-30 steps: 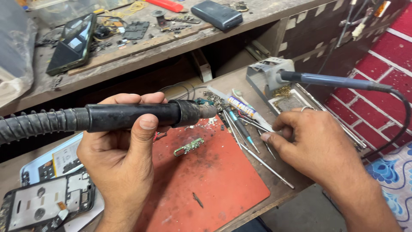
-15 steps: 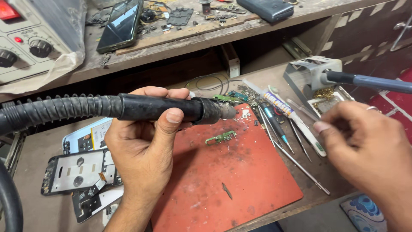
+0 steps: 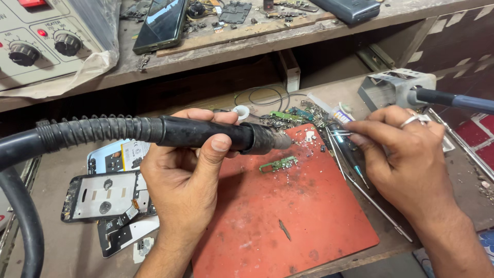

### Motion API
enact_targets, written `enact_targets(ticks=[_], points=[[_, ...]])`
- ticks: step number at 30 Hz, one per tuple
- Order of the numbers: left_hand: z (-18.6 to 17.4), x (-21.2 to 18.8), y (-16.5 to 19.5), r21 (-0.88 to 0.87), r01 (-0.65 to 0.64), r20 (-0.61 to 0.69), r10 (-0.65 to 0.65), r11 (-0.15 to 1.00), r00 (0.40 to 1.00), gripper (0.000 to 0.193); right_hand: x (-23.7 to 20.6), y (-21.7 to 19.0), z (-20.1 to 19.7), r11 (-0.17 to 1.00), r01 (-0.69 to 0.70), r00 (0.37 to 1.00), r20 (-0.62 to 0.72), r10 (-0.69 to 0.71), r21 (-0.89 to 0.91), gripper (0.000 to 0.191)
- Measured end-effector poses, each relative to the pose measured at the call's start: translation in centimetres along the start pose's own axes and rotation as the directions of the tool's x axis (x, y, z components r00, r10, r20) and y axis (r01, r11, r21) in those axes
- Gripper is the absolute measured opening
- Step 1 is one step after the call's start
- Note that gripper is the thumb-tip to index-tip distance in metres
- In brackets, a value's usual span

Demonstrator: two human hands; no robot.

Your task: The person uses a hot air gun and tweezers to heat and remove small components from a circuit board. The person then uses a soldering iron to clean the solder pads on the board.

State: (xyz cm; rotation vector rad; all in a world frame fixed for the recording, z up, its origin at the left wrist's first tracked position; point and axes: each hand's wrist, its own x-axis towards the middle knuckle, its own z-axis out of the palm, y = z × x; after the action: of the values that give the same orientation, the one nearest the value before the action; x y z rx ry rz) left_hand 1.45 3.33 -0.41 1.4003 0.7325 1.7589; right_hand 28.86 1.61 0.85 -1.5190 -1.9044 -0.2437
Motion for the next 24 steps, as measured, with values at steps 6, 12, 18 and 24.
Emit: enact_targets(ticks=[6, 12, 18, 24], points=[[-0.1, 0.0, 0.0, -0.011, 0.024, -0.013, -0.024, 1.0, 1.0, 0.029, -1.1, 1.0, 0.8, 0.992, 0.055, 0.998, -0.029, -0.058, -0.113, 0.009], [-0.3, 0.1, 0.0, 0.002, 0.038, -0.029, -0.038, 0.999, 0.999, 0.029, -1.5, 1.5, 1.2, 0.993, 0.061, 0.998, -0.016, -0.063, -0.099, 0.008], [-0.2, 0.0, -0.1, 0.017, 0.037, -0.034, -0.036, 0.999, 0.999, 0.029, -1.6, 1.6, 1.2, 0.994, 0.048, 0.999, -0.016, -0.05, -0.096, 0.009], [-0.1, 0.1, 0.0, 0.014, 0.035, -0.036, -0.035, 0.999, 0.999, 0.028, -1.6, 1.5, 1.0, 0.993, 0.042, 0.998, -0.03, -0.046, -0.113, 0.009]])
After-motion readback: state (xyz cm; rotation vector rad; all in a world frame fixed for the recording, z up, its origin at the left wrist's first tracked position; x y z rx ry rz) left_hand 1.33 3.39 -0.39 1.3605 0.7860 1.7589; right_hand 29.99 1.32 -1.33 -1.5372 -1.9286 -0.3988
